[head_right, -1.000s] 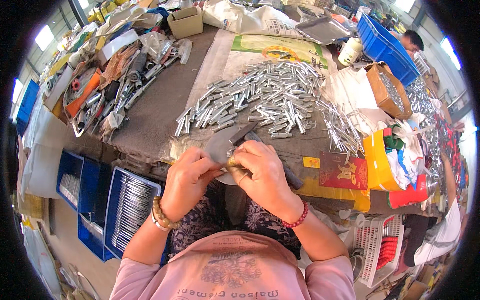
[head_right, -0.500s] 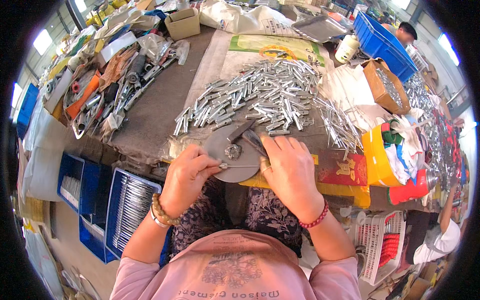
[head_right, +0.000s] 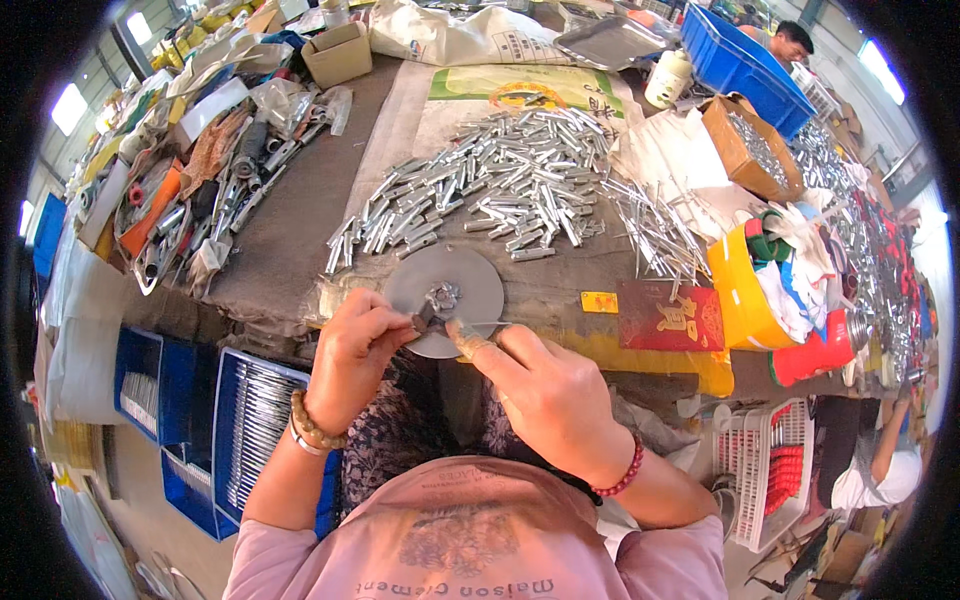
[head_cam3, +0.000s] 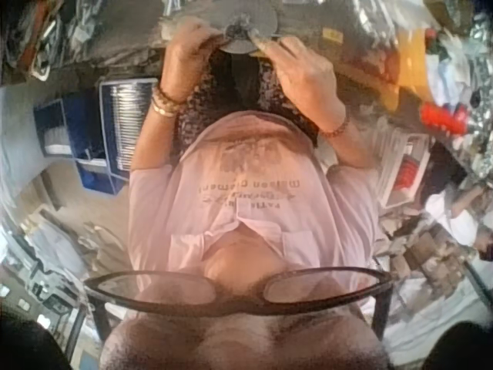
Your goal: Manually assembling small metal components using a hammer and a mounting jig on a workbench.
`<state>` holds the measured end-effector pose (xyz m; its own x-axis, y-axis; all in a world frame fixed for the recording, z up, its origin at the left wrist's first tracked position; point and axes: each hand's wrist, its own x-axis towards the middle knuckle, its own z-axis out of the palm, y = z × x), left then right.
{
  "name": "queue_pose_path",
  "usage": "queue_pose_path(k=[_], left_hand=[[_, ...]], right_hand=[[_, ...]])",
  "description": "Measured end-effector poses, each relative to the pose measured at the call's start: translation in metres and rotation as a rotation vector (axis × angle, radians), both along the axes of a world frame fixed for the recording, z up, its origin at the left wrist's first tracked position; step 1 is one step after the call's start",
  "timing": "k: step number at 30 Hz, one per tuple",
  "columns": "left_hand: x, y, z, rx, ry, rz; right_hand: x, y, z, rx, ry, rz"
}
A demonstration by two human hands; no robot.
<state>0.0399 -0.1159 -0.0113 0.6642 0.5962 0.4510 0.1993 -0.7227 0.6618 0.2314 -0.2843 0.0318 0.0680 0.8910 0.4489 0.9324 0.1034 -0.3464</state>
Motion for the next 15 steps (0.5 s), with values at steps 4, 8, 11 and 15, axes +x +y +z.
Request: queue_pose_path(k=[4,8,11,15], left_hand=[[-0.002,0.001,-0.002,-0.028,0.004,0.008],[0.000,0.000,0.000,-0.024,-0.004,0.006],[-0.001,0.001,-0.001,-0.008,0.005,0.012],[-0.002,0.001,-0.002,-0.031,0.000,0.009]], right_hand=[[0.003,0.001,0.007,0.048,0.051,0.015],[0.000,0.002,-0.007,-0.003,0.043,0.026],[0.000,0.001,-0.002,-0.028,0.027,0.041],[0.009,0.003,0.005,0.014,0.185,-0.013]])
